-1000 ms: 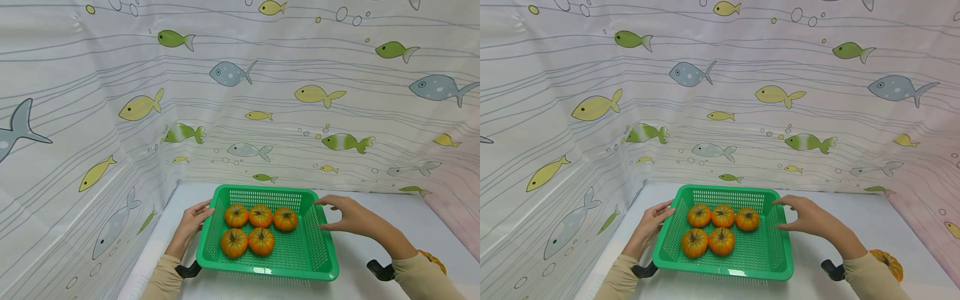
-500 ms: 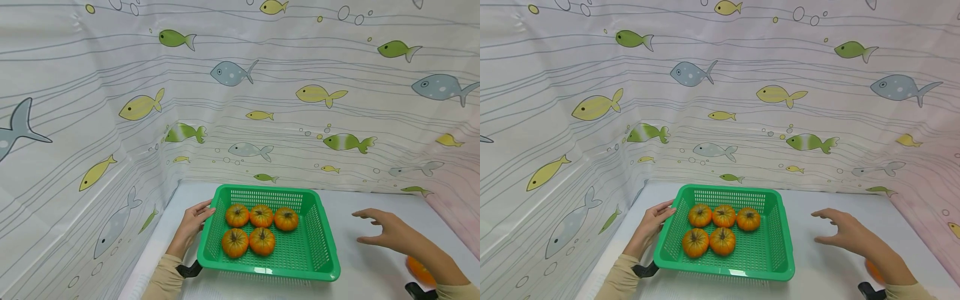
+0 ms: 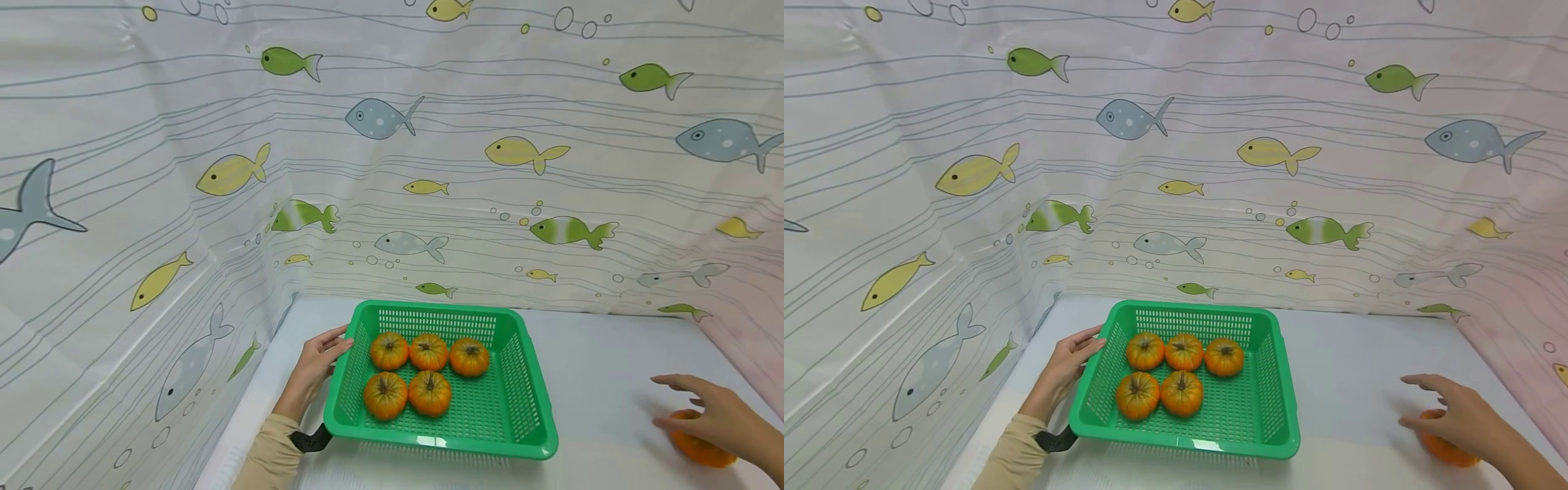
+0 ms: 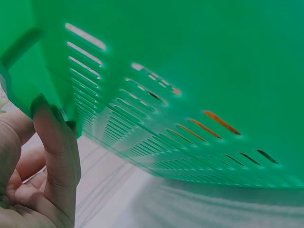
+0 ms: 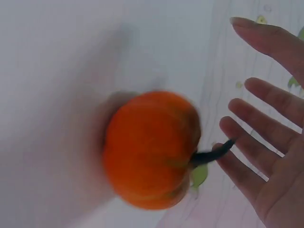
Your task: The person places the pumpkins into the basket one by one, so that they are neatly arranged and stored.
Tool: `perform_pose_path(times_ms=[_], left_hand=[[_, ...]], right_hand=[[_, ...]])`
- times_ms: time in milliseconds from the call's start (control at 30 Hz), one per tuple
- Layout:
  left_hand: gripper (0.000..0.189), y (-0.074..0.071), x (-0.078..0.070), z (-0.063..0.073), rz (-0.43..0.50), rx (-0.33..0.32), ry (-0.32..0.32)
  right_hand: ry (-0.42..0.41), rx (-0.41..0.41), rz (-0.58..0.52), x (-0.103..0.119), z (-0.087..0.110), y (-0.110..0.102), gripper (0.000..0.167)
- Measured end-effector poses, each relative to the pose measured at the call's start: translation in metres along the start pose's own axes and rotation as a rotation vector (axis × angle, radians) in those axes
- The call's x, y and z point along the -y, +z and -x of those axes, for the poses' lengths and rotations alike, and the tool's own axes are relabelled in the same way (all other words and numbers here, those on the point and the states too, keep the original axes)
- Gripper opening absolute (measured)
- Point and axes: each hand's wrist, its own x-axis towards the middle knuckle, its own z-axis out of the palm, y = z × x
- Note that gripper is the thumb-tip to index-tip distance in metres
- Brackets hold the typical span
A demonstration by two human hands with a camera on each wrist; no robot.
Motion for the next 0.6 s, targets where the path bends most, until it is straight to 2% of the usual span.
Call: perform_pose_path(times_ms=[200,533,600], left_hand=[[0.053,0.000,0.001,-0.001,0.004,0.003,0.000],[0.054,0.000,0.002,-0.001,0.002,-0.001,-0.005],[0.054,0.000,0.001,0.000,0.000,-0.001,-0.004]], right_hand=[[0.132,0.060,-0.002,-0.029,0.011,0.010,0.079],[0.218,0.075,-0.081,-0.052,0.026,0.022,0.086],[0.243,0.109,-0.097,-0.055,0.027,0.024,0.088]])
